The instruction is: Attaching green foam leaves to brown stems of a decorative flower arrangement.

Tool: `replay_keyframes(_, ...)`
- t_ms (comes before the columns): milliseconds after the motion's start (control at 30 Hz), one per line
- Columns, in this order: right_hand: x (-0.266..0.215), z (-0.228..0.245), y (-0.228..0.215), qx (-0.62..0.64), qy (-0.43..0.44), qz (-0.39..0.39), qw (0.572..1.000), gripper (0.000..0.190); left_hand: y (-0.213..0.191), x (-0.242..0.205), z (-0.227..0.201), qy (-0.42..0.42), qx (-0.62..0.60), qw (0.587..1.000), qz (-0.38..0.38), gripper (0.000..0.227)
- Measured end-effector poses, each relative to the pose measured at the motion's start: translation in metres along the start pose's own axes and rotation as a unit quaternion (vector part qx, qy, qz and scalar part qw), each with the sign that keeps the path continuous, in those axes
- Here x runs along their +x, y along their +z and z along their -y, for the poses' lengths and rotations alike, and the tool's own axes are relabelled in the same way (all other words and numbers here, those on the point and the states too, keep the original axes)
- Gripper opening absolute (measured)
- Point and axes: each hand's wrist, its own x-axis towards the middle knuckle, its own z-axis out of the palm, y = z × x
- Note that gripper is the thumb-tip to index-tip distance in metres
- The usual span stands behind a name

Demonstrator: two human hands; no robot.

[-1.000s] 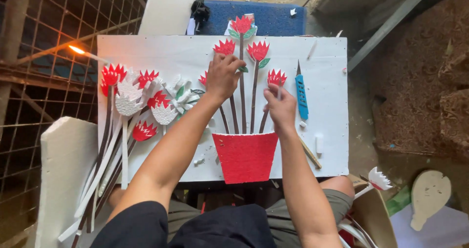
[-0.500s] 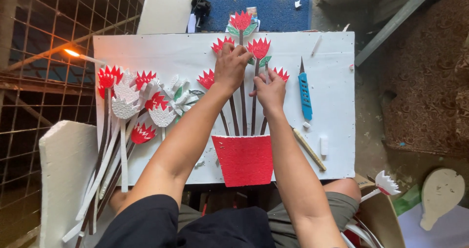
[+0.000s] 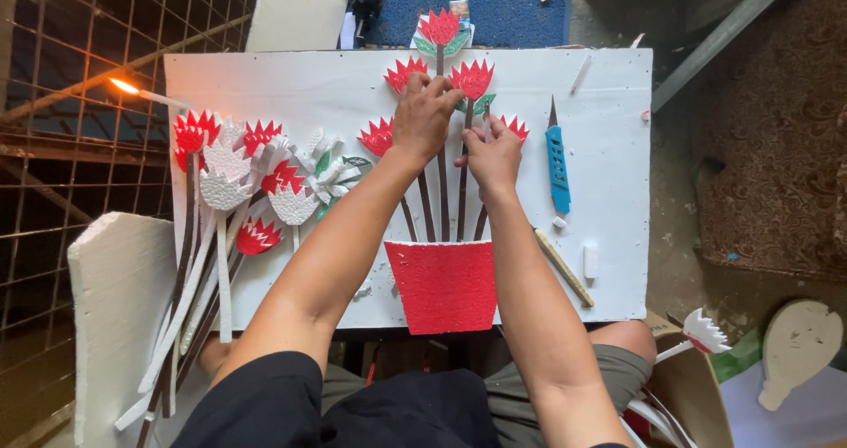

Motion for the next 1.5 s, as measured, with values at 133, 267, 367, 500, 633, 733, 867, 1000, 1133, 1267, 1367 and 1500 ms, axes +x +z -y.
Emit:
replay_keyframes(133,-0.001,0.003,0.001,0.001,-0.003,-0.006,1.000,0.060,0.005,0.000,0.001,-0.001,-0.016,1.000,-0.005,0.031)
replay_keyframes(267,0.001,0.000,0.003,0.001,-0.006,-0.008,1.000,0.058,0.014,-0.001,0.004,-0.001,-0.025,1.000,-0.013,0.030)
replay_keyframes(367,0.005,-0.004,0.003,0.011,-0.012,-0.011,1.000,0.062,0.016,0.000,0.004,-0.001,-0.025,1.000,-0.016,0.031)
replay_keyframes(500,0.002,-0.001,0.004,0.014,-0.021,-0.017,1.000,0.058,0.022,-0.001,0.006,0.000,-0.028,0.999,-0.017,0.030)
replay_keyframes(633,0.006,-0.007,0.006,0.014,-0.020,-0.016,1.000,0.056,0.028,-0.002,0.009,0.004,-0.026,0.999,-0.026,0.028)
replay_keyframes(733,0.008,-0.009,0.007,0.014,-0.022,-0.015,1.000,0.054,0.032,-0.002,0.010,0.009,-0.028,0.999,-0.029,0.028)
replay_keyframes(867,0.009,-0.010,0.007,0.016,-0.030,-0.015,0.999,0.055,0.031,-0.002,0.010,0.017,-0.025,0.999,-0.038,0.029)
replay_keyframes(1000,0.009,-0.009,0.006,0.005,-0.038,-0.019,0.999,0.051,0.032,-0.002,0.010,0.016,-0.026,0.999,-0.039,0.030)
replay_keyframes(1133,0.008,-0.009,0.006,0.002,-0.038,-0.019,0.999,0.051,0.028,-0.002,0.009,0.023,-0.025,0.999,-0.031,0.030)
replay_keyframes(1267,0.006,-0.006,0.007,-0.007,-0.035,-0.024,0.999,0.049,0.022,-0.002,0.007,0.026,-0.017,0.999,-0.028,0.032)
replay_keyframes(1367,0.004,-0.003,0.010,0.001,-0.031,-0.029,0.999,0.050,0.016,-0.002,0.005,0.024,-0.001,0.999,-0.037,0.032)
replay_keyframes(1500,-0.001,-0.003,0.008,-0.005,-0.029,-0.032,0.999,0.049,-0.001,-0.003,-0.001,0.005,0.021,0.999,-0.042,0.039)
